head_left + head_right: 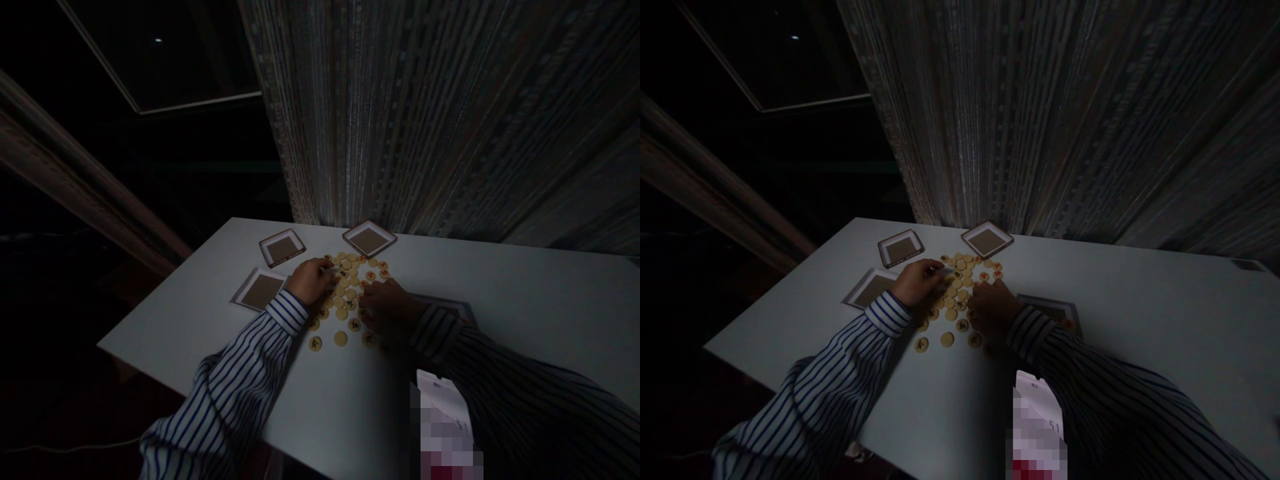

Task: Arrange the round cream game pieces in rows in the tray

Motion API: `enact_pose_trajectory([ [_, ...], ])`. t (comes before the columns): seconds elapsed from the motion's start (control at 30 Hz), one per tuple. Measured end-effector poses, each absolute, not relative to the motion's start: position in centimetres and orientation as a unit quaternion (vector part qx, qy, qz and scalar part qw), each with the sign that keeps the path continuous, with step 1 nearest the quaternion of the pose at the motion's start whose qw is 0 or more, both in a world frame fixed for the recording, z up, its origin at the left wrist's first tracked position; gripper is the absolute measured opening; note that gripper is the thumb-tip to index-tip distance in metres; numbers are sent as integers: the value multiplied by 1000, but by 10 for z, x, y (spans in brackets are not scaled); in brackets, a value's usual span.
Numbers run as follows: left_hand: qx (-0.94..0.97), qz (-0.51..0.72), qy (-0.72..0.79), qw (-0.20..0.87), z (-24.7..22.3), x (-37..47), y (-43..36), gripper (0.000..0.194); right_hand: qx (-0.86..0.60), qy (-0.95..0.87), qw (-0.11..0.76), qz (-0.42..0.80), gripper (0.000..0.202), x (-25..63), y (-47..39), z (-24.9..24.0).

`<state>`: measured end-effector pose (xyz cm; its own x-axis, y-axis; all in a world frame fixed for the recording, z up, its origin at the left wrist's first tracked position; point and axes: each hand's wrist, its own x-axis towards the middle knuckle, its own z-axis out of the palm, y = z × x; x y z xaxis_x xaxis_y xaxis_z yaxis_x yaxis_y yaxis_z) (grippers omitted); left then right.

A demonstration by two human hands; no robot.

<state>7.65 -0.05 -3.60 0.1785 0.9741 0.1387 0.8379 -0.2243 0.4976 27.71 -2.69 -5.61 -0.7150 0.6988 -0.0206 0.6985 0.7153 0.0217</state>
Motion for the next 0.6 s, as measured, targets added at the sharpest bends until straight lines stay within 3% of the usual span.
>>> enact_pose_trajectory([
  [0.17, 754, 214, 601, 155, -36, 79, 6, 30, 390, 921, 18, -18, 25, 278, -9, -45],
  [0.33, 744, 214, 613, 157, -40, 76, 6, 30, 431, 902, -32, 1, 27, 266, 26, -33],
  [0.6, 732, 250, 611, 166, -45, 71, 15, 29, 413, 910, -25, -33, 27, 246, 61, -45],
])
